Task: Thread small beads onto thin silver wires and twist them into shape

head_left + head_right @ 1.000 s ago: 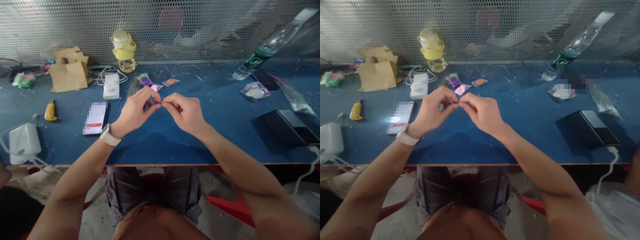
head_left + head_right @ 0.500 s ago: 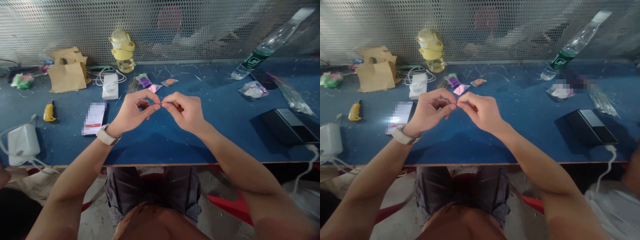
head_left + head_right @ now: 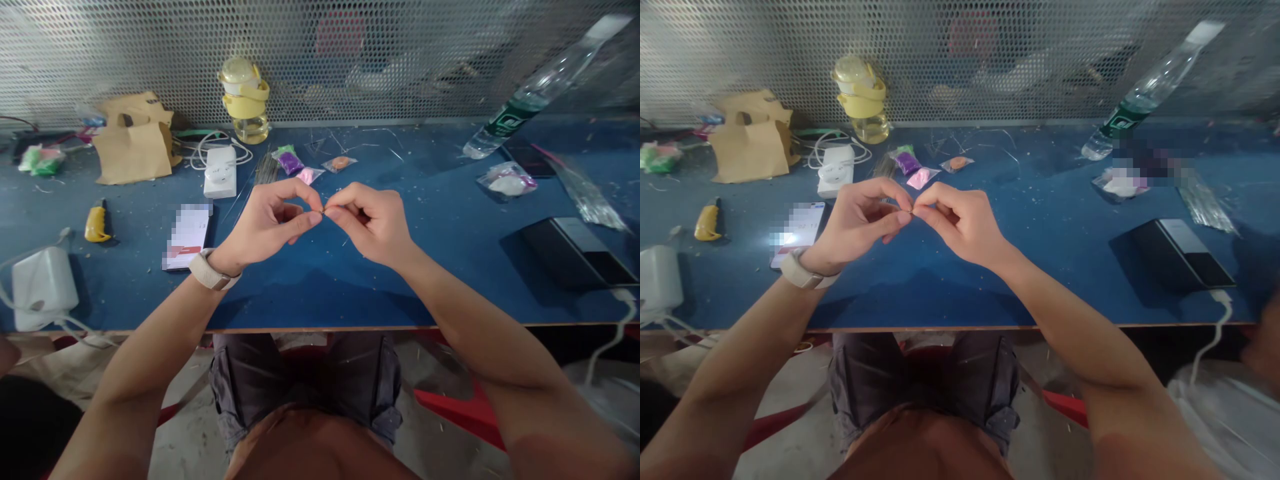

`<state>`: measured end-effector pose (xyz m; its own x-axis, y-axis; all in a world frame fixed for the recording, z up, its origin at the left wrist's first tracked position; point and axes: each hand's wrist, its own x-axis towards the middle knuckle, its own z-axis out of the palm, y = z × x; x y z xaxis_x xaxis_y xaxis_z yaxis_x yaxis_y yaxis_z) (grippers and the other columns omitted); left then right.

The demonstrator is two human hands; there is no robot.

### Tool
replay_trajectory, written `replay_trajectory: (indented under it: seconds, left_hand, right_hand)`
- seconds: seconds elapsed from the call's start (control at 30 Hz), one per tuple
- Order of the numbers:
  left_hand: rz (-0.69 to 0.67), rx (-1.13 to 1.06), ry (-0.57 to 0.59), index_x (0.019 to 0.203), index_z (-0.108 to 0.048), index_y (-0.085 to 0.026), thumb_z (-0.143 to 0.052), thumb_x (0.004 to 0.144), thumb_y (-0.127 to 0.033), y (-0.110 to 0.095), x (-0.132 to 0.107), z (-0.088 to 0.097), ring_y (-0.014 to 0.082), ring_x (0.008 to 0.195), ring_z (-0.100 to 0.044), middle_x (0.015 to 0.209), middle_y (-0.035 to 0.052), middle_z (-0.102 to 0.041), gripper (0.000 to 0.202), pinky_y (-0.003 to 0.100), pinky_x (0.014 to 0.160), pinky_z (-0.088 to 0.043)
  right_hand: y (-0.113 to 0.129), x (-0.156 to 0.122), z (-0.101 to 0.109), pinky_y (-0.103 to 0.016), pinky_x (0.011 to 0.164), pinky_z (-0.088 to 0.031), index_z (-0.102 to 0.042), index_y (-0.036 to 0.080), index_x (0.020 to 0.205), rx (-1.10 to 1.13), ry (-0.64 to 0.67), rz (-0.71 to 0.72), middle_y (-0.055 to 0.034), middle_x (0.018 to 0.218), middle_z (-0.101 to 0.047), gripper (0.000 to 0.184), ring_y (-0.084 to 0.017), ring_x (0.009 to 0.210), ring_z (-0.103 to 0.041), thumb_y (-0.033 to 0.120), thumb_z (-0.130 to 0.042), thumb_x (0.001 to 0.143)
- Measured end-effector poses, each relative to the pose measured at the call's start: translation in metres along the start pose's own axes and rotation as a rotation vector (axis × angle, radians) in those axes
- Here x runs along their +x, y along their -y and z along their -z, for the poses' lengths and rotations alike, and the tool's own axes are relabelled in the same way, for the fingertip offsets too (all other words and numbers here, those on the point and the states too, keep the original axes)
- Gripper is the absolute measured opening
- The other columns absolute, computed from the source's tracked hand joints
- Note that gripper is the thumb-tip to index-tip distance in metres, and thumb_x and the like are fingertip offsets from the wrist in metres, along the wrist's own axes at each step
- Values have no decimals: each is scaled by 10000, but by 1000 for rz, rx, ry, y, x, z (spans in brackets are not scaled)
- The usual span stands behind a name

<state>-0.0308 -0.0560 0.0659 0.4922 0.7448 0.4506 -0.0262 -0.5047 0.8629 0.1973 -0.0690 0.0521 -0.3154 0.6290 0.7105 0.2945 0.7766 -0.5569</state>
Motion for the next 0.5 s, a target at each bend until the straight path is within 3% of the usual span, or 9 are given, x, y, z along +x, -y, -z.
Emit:
replay_trajectory:
  seconds: [0.27, 0.5]
  left_hand:
    - [-11, -14, 0, 985, -772, -238, -886, 996, -455, 0, -1, 1, 64, 514, -565, 847, 1, -699, 245, 241, 437, -449]
    - [-2, 48, -27, 1007, -762, -241, -874, 998, -511, 0, -1, 0, 81, 533, -580, 815, 9, -728, 293, 234, 457, -489]
  right_hand:
    - [4, 0, -2, -297, 550, -321, -750, 238, 904, 32, -35, -28, 78, 566, -428, 395, -100, 516, -353, 567, -690, 1115]
    - [3, 0, -2, -295, 546, -318, -757, 243, 908, -59, -45, 2, 72, 576, -424, 397, -98, 514, -334, 548, -646, 1136]
